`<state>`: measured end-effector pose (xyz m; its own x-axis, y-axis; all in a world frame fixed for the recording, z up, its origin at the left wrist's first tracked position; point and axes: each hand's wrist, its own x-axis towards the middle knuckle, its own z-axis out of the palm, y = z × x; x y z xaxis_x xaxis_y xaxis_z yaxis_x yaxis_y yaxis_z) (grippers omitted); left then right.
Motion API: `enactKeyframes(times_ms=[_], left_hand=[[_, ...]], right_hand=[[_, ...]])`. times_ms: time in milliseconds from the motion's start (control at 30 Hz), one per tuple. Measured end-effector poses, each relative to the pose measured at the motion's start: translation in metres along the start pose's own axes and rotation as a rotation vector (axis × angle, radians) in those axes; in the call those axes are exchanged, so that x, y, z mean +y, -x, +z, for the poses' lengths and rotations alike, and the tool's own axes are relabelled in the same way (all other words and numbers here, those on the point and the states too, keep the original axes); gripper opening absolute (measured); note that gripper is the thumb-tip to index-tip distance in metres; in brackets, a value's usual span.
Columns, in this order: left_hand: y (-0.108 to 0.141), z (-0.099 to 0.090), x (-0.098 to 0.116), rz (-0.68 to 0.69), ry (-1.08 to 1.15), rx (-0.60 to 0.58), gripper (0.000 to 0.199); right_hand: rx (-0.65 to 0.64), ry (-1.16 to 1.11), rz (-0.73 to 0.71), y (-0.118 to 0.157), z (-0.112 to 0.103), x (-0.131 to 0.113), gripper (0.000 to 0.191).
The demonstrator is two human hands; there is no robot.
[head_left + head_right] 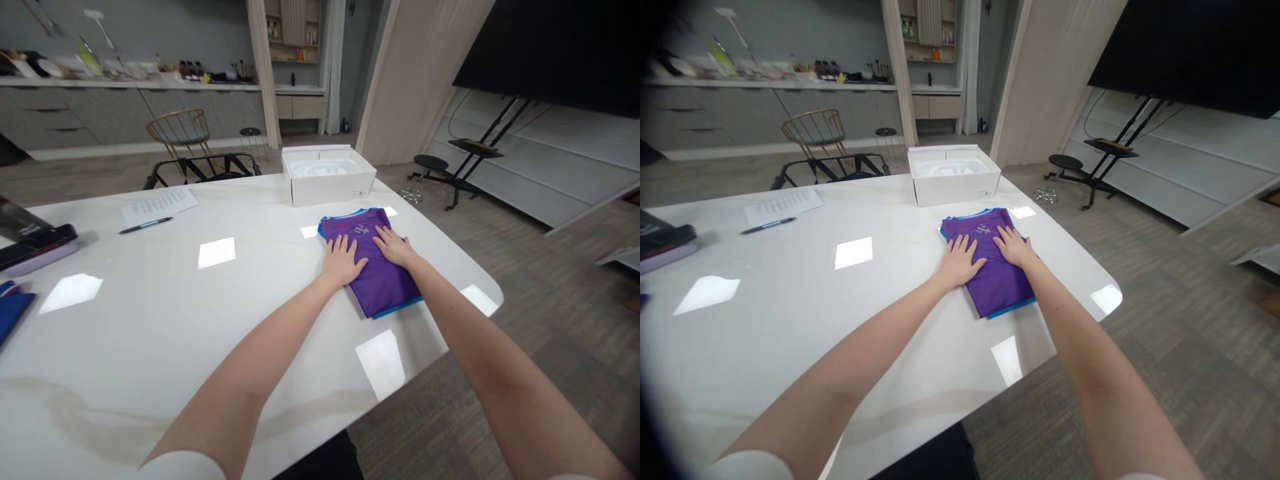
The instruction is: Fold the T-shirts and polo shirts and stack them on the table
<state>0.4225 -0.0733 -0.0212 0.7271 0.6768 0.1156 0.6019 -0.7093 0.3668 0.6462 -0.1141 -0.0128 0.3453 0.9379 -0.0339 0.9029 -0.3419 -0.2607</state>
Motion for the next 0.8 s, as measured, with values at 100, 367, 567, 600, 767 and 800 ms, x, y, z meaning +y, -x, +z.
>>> enactKeyframes(times_ms=[100, 367, 567, 600, 767, 800], left_hand=[[0.029, -0.003, 0.011, 0.081, 0.022, 0.023, 0.079], [0.09, 0.01, 0.038, 0.114, 0.077, -0.023, 0.071], [0.126, -0.008, 0.02, 0.145, 0.093, -0.089, 0.06], [0.135, -0.014, 0.012, 0.144, 0.103, -0.073, 0.057], [0.185, -0.055, -0.049, 0.001, 0.185, 0.072, 0.038], [0.196, -0.064, -0.065, -0.029, 0.196, 0.095, 0.034]], right_hand=[[0.063, -0.044, -0.066, 0.039, 0.0, -0.013, 0.061], [0.165, 0.059, -0.044, 0.134, 0.025, -0.013, 0.065], [0.224, 0.135, 0.103, 0.155, 0.025, -0.029, 0.069], [0.243, 0.147, 0.099, 0.158, 0.025, -0.04, 0.066], [0.236, 0.036, -0.264, 0.161, 0.038, -0.13, 0.041], [0.194, -0.029, -0.332, 0.159, 0.043, -0.154, 0.038]])
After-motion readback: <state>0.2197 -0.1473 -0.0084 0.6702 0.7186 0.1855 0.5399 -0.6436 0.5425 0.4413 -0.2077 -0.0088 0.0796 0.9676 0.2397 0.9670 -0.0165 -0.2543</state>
